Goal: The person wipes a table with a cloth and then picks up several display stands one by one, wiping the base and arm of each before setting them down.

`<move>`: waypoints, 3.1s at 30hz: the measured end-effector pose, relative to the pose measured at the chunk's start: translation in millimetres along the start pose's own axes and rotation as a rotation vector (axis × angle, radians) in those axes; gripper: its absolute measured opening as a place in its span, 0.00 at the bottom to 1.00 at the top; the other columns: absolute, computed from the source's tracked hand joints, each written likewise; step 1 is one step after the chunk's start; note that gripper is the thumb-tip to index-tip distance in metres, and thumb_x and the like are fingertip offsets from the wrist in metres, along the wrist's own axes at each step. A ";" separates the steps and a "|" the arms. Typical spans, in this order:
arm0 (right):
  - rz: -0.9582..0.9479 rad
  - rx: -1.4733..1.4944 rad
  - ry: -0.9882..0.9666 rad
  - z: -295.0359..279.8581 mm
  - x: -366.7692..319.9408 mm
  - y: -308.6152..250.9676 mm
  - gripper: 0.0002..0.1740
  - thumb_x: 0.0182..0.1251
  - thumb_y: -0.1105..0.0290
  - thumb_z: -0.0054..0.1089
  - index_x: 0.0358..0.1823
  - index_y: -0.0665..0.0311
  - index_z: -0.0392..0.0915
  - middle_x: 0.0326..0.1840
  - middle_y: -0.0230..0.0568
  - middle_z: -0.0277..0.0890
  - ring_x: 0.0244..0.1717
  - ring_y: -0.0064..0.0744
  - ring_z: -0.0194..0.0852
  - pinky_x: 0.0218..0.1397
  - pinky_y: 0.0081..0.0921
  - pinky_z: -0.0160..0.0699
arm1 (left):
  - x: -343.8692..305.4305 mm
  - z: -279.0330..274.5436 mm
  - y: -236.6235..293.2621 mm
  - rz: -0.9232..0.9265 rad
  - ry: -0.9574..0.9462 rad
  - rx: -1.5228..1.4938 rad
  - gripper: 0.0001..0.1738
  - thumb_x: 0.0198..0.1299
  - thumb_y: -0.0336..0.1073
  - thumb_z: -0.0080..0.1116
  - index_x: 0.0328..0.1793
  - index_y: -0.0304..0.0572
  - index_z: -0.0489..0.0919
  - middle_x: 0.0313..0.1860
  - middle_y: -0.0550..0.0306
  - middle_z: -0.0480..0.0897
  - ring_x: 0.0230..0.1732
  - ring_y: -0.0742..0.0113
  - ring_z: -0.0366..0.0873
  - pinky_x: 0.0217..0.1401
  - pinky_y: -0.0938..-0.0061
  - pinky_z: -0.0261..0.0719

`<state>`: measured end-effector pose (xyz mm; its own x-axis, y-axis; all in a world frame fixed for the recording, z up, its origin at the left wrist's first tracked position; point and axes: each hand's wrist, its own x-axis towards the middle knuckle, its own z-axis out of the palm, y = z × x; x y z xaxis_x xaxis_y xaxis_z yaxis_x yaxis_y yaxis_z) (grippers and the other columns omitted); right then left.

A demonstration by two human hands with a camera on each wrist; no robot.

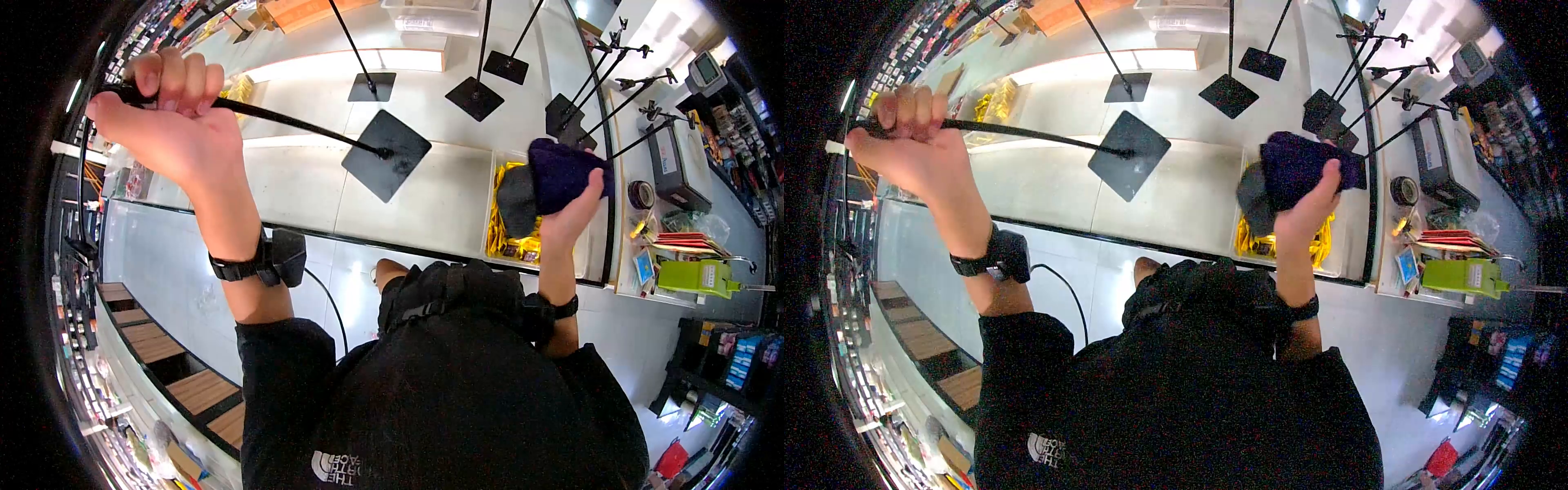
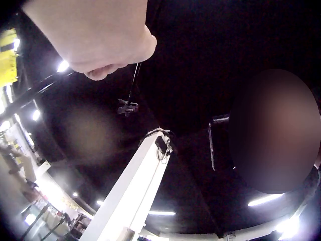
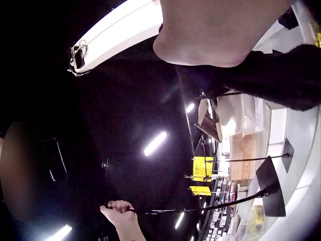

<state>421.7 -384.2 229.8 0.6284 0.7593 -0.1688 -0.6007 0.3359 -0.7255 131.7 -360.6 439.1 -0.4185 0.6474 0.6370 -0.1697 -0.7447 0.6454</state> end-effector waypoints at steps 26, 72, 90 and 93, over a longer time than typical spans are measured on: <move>-0.083 -0.730 0.003 -9.4 48.5 52.7 0.27 0.57 0.58 0.65 0.50 0.69 0.68 0.47 0.40 0.71 0.47 0.29 0.68 0.52 0.24 0.66 | 23.4 33.2 -235.4 -0.450 -0.365 -0.249 0.26 0.58 0.58 0.41 0.20 0.47 0.57 0.14 0.67 0.51 0.14 0.76 0.45 0.19 0.76 0.42; -0.598 -1.923 -0.753 50.2 146.5 314.7 0.09 0.52 0.70 0.55 0.36 0.59 0.73 0.37 0.42 0.69 0.38 0.38 0.71 0.38 0.31 0.74 | -46.9 -17.5 -388.8 -0.781 -0.545 -0.021 0.21 0.68 0.39 0.45 0.21 0.40 0.59 0.17 0.68 0.56 0.19 0.81 0.49 0.20 0.81 0.46; -0.914 -1.766 -0.960 64.6 83.9 351.6 0.07 0.50 0.66 0.54 0.26 0.61 0.77 0.29 0.36 0.68 0.32 0.32 0.68 0.27 0.26 0.70 | -49.7 -19.7 -391.2 -0.774 -0.499 -0.101 0.22 0.68 0.38 0.43 0.20 0.44 0.54 0.15 0.68 0.52 0.17 0.81 0.46 0.18 0.80 0.42; -0.784 -1.863 -1.041 31.0 94.9 324.9 0.06 0.48 0.69 0.55 0.29 0.62 0.76 0.29 0.36 0.68 0.33 0.33 0.69 0.25 0.27 0.72 | -47.6 -23.8 -390.5 -0.749 -0.567 -0.108 0.22 0.68 0.39 0.43 0.20 0.44 0.54 0.16 0.69 0.52 0.18 0.81 0.46 0.19 0.80 0.42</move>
<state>270.8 -185.8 -1.2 -0.3272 0.9217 0.2082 0.9150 0.3641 -0.1738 196.6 -104.4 146.7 0.3247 0.9243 0.2005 -0.3124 -0.0953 0.9452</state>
